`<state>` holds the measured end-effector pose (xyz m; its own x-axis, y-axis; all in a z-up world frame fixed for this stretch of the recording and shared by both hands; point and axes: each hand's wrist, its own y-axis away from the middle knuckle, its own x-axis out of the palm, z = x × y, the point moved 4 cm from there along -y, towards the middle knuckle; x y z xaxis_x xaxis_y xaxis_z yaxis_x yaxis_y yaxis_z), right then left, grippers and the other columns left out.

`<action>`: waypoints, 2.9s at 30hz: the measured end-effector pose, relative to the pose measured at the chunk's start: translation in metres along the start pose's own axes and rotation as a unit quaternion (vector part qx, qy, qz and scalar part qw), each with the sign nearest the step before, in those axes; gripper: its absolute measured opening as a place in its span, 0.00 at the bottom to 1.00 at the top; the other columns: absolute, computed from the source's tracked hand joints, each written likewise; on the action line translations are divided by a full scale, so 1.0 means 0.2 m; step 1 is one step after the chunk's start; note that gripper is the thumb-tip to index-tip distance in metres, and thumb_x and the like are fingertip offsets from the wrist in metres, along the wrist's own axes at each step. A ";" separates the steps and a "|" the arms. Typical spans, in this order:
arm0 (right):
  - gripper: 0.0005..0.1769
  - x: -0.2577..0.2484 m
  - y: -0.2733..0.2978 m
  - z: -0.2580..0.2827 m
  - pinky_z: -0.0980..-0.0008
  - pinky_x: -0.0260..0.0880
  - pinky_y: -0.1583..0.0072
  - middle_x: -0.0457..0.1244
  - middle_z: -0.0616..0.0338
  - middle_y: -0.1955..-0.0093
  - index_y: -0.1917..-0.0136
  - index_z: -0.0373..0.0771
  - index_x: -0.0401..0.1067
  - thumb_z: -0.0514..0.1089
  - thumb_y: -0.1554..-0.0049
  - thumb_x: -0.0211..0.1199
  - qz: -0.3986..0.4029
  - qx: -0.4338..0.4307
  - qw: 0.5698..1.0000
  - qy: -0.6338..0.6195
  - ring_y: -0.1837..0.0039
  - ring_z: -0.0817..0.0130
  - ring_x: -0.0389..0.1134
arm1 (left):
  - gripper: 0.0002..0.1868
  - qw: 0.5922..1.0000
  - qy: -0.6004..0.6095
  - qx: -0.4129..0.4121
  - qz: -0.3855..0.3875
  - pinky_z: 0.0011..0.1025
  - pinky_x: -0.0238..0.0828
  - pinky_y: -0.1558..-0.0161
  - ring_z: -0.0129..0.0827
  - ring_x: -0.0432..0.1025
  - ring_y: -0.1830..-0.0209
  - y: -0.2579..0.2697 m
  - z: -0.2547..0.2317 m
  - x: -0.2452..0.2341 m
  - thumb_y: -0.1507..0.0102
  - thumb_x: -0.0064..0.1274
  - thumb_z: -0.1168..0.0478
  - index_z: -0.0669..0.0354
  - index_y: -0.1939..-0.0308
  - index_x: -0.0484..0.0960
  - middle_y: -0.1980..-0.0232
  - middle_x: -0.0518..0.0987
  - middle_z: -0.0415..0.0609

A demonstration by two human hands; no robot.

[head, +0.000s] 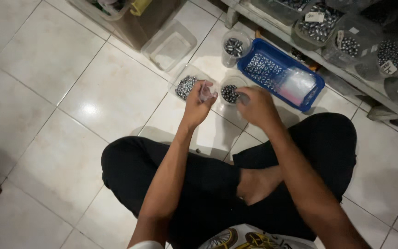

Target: The person sits on the floor and repeatedly scoops small metal balls from a clear container into small plastic bags. After filling each bag, they place it into a blue basket and repeat the process with a new bag.

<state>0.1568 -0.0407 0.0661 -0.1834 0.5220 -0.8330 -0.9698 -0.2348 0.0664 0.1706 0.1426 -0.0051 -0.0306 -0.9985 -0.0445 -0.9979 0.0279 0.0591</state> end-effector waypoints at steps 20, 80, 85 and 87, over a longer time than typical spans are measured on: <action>0.29 0.33 -0.35 -0.08 0.46 0.65 0.40 0.62 0.27 0.46 0.38 0.20 0.61 0.43 0.48 0.48 0.243 0.046 0.959 0.137 0.40 0.37 0.64 | 0.20 0.989 0.102 -0.079 -0.076 0.25 0.68 0.68 0.33 0.68 0.65 0.04 0.08 0.14 0.44 0.51 0.71 0.56 0.48 0.75 0.61 0.73 0.51; 0.14 -0.13 -0.16 0.00 0.75 0.69 0.62 0.68 0.50 0.65 0.53 0.34 0.77 0.33 0.56 0.66 0.081 0.109 0.940 -0.314 0.63 0.71 0.66 | 0.20 0.969 -0.181 0.152 -0.077 0.40 0.66 0.55 0.53 0.69 0.61 0.03 -0.08 0.19 0.53 0.61 0.66 0.52 0.57 0.77 0.64 0.69 0.51; 0.15 -0.08 -0.16 0.03 0.69 0.70 0.60 0.70 0.44 0.61 0.52 0.34 0.78 0.35 0.56 0.63 0.117 0.125 0.942 -0.289 0.60 0.67 0.70 | 0.16 0.967 -0.173 0.170 -0.080 0.39 0.67 0.57 0.50 0.70 0.63 0.05 -0.09 0.20 0.52 0.61 0.66 0.52 0.61 0.78 0.65 0.70 0.50; 0.17 -0.08 -0.15 0.05 0.71 0.71 0.57 0.69 0.44 0.60 0.50 0.30 0.76 0.32 0.56 0.62 0.110 0.133 0.931 -0.323 0.60 0.66 0.70 | 0.13 0.970 -0.163 0.165 -0.080 0.39 0.67 0.58 0.51 0.70 0.63 0.05 -0.09 0.20 0.51 0.61 0.65 0.53 0.63 0.78 0.66 0.69 0.51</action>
<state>0.1879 -0.0335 0.0826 -0.3581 0.8893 -0.2845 -0.8869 -0.2287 0.4014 0.1606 0.1025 0.0113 0.1631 -0.9253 -0.3424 -0.9541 -0.0596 -0.2936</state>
